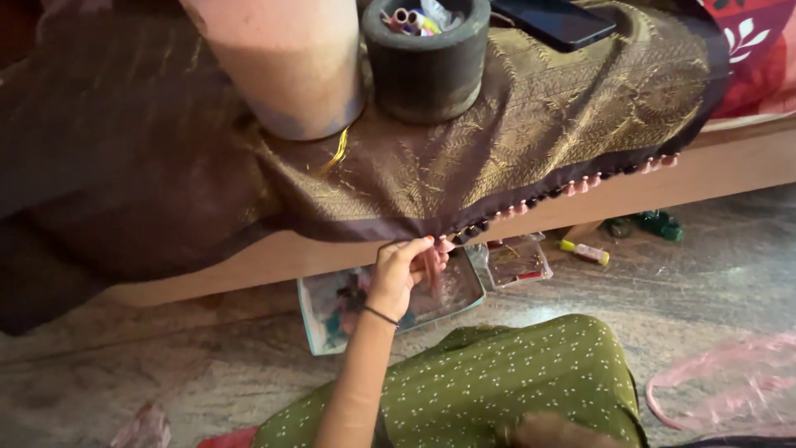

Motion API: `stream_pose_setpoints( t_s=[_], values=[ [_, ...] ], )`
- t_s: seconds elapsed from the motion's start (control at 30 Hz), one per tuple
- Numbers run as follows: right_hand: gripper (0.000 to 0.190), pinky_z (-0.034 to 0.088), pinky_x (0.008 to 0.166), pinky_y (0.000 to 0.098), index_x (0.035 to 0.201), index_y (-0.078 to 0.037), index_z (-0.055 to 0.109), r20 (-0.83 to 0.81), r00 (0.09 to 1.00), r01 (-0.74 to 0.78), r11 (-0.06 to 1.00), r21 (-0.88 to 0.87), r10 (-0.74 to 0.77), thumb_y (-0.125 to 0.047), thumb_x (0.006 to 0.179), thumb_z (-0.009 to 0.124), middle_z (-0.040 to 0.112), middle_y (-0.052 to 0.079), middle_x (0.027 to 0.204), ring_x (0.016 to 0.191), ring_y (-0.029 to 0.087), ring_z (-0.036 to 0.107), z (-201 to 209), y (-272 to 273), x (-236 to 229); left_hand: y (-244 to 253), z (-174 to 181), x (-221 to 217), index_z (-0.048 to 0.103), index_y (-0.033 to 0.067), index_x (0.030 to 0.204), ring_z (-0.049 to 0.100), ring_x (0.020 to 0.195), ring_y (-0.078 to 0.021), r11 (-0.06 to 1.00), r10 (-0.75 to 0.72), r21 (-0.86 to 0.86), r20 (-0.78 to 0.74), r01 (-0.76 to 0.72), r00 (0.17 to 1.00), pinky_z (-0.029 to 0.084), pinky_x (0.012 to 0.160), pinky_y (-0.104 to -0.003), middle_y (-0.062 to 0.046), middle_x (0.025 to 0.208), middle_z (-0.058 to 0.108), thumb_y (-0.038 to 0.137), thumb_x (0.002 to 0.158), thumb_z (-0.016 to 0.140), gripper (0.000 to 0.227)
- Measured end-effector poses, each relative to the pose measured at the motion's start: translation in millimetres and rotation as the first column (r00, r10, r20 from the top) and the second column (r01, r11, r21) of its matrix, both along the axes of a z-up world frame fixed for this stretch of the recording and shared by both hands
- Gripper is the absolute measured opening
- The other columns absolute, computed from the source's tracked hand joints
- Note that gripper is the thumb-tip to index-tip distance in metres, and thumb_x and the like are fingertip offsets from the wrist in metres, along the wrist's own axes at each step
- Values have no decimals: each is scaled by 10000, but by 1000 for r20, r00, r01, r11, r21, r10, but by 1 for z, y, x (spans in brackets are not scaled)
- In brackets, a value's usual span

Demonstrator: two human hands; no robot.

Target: Tying and trimming decorative pink tassels on the edge of a brown fabric.

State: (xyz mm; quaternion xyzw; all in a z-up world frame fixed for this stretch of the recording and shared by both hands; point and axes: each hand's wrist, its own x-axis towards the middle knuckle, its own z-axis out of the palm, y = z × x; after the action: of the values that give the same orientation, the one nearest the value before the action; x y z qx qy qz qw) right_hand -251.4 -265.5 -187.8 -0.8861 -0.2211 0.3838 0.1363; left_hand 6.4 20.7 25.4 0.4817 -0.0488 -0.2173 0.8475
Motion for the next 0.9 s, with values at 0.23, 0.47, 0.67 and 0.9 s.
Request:
stream_pose_setpoints(
  t_s=[0.23,0.47,0.67,0.9],
  values=[
    [461,583,849,411,1474,-262,531,280,853,355,883,306,-440,-240,1019,602,590,59,1157,1031,250,625,243,48,137,1,4,3,734,-84,1044,740,815,-214,999,-35,27,-60,36,998,619,796,-357,-156,978,777,179,934,620,306],
    [297,446,920,441,1102,-202,732,914,275,-130,931,342,-297,-133,816,688,664,15,1047,1055,234,587,295,83,176,3,-2,14,740,-92,1049,727,808,-193,998,-51,41,-97,56,994,603,767,-330,-161,958,763,181,946,637,310],
    [405,404,905,423,1133,-163,738,956,131,-11,964,266,-262,-39,747,733,683,14,1110,1039,240,567,260,89,175,3,6,12,748,-62,1019,718,734,-204,999,-12,46,-154,19,988,568,708,-318,-151,924,780,166,916,630,277],
    [249,445,794,396,1092,-164,758,734,418,220,844,490,-535,-149,848,712,726,9,984,918,199,619,271,75,168,1,-12,14,722,-90,926,718,723,-219,999,11,36,-92,-7,996,569,696,-313,-166,886,761,149,925,655,248]
  ],
)
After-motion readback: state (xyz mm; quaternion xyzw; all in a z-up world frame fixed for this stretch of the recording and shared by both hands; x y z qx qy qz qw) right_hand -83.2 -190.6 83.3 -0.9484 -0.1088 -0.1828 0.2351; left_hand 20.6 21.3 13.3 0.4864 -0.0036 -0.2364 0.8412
